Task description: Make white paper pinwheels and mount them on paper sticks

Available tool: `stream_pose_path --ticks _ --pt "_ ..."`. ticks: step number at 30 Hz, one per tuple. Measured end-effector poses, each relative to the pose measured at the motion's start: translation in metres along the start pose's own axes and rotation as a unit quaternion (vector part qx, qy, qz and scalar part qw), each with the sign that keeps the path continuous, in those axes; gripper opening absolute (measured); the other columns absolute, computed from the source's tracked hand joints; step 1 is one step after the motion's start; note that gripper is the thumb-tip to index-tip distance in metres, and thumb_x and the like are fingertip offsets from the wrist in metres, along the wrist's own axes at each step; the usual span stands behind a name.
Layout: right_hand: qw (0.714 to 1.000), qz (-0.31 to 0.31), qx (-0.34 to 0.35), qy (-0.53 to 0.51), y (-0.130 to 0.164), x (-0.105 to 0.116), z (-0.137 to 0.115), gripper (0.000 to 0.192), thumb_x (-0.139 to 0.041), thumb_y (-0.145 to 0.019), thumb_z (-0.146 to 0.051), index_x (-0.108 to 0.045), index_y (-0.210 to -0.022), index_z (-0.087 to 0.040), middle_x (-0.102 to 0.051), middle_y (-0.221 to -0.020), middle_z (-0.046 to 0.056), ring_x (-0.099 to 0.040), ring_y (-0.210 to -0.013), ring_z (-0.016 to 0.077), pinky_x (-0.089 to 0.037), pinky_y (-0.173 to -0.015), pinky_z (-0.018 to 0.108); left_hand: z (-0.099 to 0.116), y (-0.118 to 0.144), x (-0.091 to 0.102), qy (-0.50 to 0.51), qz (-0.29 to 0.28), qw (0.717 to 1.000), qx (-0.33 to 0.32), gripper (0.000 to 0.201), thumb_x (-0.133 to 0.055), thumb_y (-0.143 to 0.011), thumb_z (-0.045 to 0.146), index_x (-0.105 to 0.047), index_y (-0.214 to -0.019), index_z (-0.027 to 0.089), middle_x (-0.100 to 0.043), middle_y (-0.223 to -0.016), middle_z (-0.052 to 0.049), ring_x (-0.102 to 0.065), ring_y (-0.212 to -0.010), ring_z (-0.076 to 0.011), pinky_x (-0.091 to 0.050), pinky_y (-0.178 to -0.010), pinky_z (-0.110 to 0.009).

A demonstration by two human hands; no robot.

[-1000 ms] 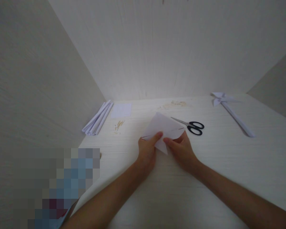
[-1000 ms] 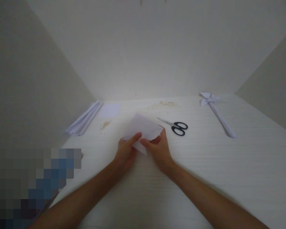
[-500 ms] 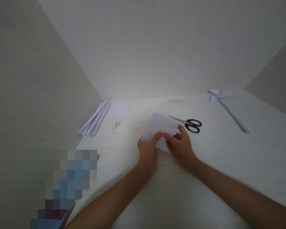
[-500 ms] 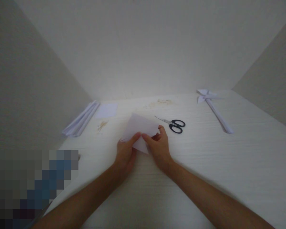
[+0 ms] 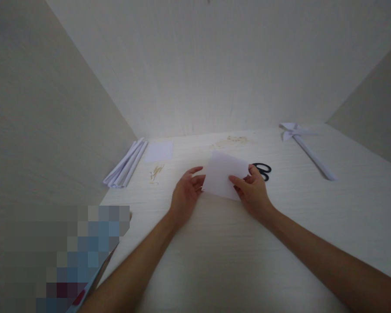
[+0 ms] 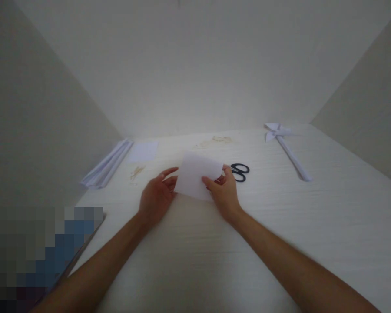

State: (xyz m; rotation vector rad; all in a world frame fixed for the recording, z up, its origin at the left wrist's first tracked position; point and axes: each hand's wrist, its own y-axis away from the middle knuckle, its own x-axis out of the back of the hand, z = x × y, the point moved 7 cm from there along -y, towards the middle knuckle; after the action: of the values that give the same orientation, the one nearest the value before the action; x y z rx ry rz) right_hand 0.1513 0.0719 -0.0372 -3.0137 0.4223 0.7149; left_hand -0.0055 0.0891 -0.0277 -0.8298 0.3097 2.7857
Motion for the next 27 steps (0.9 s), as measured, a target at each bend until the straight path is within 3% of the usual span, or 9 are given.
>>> stream_pose_path --ticks 4,9,11,17,23,27 --pt "0.999 -0.033 -0.012 0.029 -0.005 0.001 -0.001 0.039 -0.071 -0.054 -0.018 -0.044 -0.082 -0.022 -0.062 -0.067 -0.006 -0.058 -0.056 0.0094 -0.048 -0.055 0.023 0.016 -0.003 0.006 -0.129 -0.042 0.988 -0.077 0.040 -0.057 -0.067 0.020 -0.050 -0.106 0.022 -0.065 -0.078 -0.002 -0.058 -0.066 -0.0116 -0.041 -0.065 -0.025" --pt "0.998 -0.033 -0.045 0.036 -0.007 0.002 -0.002 0.042 -0.072 -0.049 -0.017 -0.045 -0.081 -0.022 -0.063 -0.065 -0.006 -0.059 -0.055 0.0100 -0.048 -0.056 0.023 0.011 0.004 -0.008 -0.169 -0.103 0.978 -0.068 0.051 -0.062 -0.064 0.018 -0.046 -0.111 0.028 -0.061 -0.094 -0.005 -0.057 -0.072 -0.0122 -0.043 -0.069 -0.026" --pt "0.996 -0.033 -0.061 0.047 -0.007 0.001 -0.002 0.042 -0.073 -0.048 -0.017 -0.046 -0.080 -0.021 -0.063 -0.061 -0.006 -0.058 -0.053 0.0097 -0.048 -0.054 0.022 0.008 0.007 -0.013 -0.176 -0.117 0.976 -0.053 0.048 -0.064 -0.062 0.019 -0.051 -0.108 0.027 -0.061 -0.095 -0.005 -0.057 -0.073 -0.0126 -0.043 -0.069 -0.026" --pt "0.994 -0.053 -0.078 0.059 -0.010 0.002 -0.002 0.041 -0.074 -0.047 -0.017 -0.047 -0.079 -0.021 -0.061 -0.056 -0.007 -0.057 -0.050 0.0100 -0.045 -0.049 0.020 0.001 0.008 -0.017 -0.281 -0.151 0.947 -0.038 0.014 -0.060 -0.066 0.019 -0.068 -0.077 0.017 -0.064 -0.083 -0.006 -0.057 -0.074 -0.0131 -0.042 -0.069 -0.024" --pt "0.988 -0.076 -0.122 0.057 -0.011 0.001 0.001 0.044 -0.073 -0.048 -0.015 -0.051 -0.086 -0.020 -0.063 -0.060 -0.004 -0.058 -0.050 0.0113 -0.044 -0.048 0.022 -0.003 0.009 -0.018 -0.297 -0.163 0.940 -0.036 0.015 -0.061 -0.063 0.016 -0.070 -0.075 0.019 -0.065 -0.084 -0.006 -0.057 -0.074 -0.0139 -0.043 -0.068 -0.025" --pt "0.989 -0.080 -0.109 0.061 -0.009 -0.001 0.000 0.044 -0.073 -0.048 -0.014 -0.050 -0.086 -0.021 -0.063 -0.058 -0.005 -0.058 -0.050 0.0107 -0.045 -0.049 0.021 -0.002 0.010 -0.021 -0.315 -0.170 0.932 -0.053 0.013 -0.063 -0.062 0.015 -0.071 -0.070 0.021 -0.065 -0.083 -0.007 -0.058 -0.076 -0.0155 -0.044 -0.069 -0.026"
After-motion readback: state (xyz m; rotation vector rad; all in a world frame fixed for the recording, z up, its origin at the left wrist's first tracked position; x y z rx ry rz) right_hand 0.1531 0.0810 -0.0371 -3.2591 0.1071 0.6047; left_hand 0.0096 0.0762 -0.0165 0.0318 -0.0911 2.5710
